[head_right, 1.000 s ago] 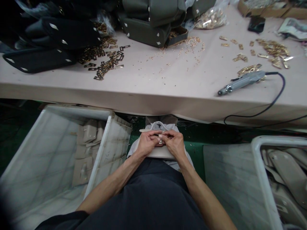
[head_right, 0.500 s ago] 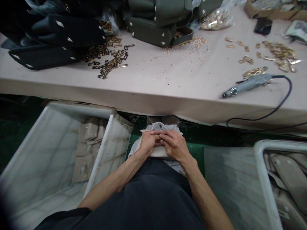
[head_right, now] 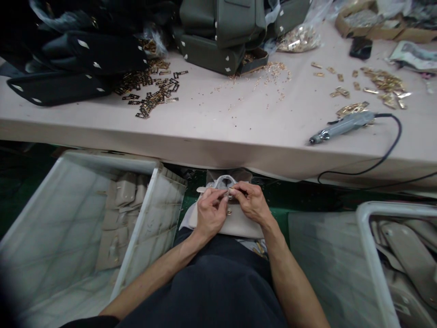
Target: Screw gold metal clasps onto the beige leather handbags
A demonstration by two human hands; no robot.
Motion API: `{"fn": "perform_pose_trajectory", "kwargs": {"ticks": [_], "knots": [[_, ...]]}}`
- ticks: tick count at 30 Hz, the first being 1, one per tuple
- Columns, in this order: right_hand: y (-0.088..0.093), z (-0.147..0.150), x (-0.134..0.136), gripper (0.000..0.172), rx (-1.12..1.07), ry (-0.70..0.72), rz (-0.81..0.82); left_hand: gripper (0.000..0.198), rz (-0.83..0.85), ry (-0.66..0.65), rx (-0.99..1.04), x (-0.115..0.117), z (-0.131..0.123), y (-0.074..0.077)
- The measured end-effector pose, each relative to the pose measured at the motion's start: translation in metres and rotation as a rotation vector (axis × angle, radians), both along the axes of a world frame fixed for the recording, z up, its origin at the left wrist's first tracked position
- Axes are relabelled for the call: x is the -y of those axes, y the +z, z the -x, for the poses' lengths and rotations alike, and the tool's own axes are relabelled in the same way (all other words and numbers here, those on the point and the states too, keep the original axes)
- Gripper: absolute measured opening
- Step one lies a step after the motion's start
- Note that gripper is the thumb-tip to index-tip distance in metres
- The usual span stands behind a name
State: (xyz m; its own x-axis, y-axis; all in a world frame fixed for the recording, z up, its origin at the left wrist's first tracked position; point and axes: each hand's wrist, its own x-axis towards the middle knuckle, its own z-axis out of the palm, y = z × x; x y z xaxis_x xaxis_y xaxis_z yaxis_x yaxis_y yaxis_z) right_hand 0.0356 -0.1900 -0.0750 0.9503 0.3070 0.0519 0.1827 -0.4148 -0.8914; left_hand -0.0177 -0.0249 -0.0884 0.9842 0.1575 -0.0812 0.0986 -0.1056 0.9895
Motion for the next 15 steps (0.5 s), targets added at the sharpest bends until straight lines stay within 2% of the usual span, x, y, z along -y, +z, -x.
{"fn": "perform_pose_trajectory", "kwargs": {"ticks": [4,7,11,15], "knots": [[0.001,0.001,0.002,0.027,-0.044,-0.012,-0.029,0.032,0.212,-0.120,-0.144,0.002,-0.007,-0.001],[-0.002,0.005,0.004,0.026,-0.120,-0.024,-0.066,0.031,0.306,-0.115,-0.241,0.005,-0.015,-0.009],[-0.013,0.010,0.007,0.024,-0.205,-0.082,-0.153,0.023,0.304,-0.069,-0.237,0.008,-0.020,-0.015],[-0.018,0.014,0.001,0.024,-0.207,-0.188,-0.148,0.019,0.255,-0.059,-0.247,0.010,-0.018,-0.014]]}}
